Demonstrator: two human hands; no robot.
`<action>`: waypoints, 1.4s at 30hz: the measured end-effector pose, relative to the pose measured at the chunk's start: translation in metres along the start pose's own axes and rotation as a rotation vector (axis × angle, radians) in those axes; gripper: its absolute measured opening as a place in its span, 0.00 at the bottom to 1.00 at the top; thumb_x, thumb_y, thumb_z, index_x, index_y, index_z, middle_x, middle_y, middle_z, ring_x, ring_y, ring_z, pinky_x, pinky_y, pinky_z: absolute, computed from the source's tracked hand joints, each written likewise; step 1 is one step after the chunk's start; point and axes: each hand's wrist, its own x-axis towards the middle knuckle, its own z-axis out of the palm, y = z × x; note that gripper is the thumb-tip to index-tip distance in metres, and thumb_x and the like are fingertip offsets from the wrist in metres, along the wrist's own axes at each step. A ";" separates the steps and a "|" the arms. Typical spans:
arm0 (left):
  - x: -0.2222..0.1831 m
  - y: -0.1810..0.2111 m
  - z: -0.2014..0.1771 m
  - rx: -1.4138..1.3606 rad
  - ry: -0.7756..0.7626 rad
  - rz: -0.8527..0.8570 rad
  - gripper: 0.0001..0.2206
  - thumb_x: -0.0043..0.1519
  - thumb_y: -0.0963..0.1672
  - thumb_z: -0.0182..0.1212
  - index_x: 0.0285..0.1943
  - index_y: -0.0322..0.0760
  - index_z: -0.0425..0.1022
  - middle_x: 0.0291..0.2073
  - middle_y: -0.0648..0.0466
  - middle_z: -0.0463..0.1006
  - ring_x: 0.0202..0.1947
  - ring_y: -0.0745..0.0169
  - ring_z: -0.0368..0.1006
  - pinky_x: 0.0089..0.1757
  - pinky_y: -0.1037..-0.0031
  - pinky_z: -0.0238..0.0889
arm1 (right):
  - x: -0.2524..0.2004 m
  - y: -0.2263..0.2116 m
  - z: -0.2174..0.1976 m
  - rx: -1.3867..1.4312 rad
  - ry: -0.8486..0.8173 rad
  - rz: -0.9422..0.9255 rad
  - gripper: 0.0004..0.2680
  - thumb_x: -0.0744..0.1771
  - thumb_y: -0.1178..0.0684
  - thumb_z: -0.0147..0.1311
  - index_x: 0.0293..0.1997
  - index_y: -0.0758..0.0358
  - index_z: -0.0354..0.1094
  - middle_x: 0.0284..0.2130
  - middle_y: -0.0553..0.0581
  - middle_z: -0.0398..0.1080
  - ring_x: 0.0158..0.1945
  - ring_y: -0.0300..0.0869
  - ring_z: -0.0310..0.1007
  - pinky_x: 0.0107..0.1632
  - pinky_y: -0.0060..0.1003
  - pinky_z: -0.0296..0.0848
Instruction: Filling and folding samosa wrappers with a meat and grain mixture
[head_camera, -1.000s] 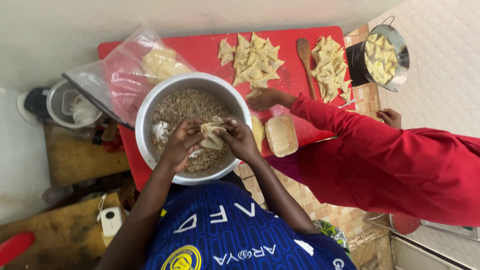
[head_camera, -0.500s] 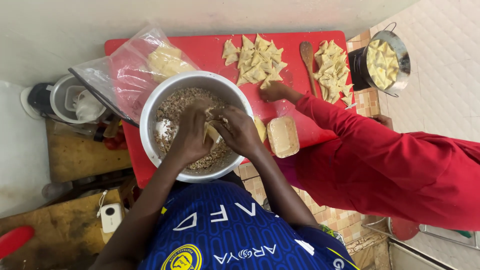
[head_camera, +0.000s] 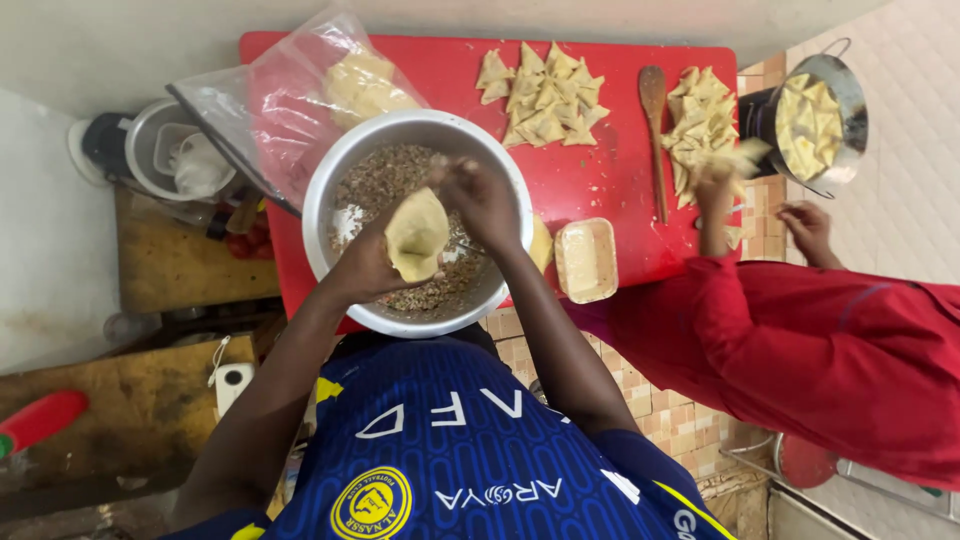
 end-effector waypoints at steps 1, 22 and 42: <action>-0.004 -0.003 -0.005 0.003 0.007 -0.003 0.52 0.51 0.42 0.89 0.85 0.27 0.60 0.72 0.29 0.72 0.73 0.31 0.70 0.68 0.40 0.62 | -0.006 0.068 0.007 0.003 -0.008 0.000 0.07 0.73 0.58 0.59 0.53 0.74 0.76 0.34 0.68 0.82 0.40 0.53 0.84 0.52 0.52 0.79; -0.045 -0.035 -0.084 -0.015 0.332 0.014 0.47 0.52 0.39 0.91 0.79 0.25 0.62 0.57 0.42 0.78 0.58 0.52 0.77 0.61 0.46 0.71 | -0.018 0.273 0.041 -0.846 -0.631 0.418 0.13 0.70 0.52 0.53 0.54 0.69 0.82 0.39 0.69 0.82 0.43 0.61 0.85 0.43 0.51 0.81; -0.015 -0.083 -0.042 0.040 0.143 -0.153 0.52 0.46 0.41 0.88 0.83 0.27 0.62 0.66 0.28 0.78 0.68 0.27 0.76 0.65 0.39 0.69 | -0.063 0.001 -0.024 -0.296 -0.042 -0.009 0.10 0.70 0.60 0.64 0.58 0.62 0.79 0.38 0.63 0.78 0.43 0.47 0.81 0.50 0.47 0.83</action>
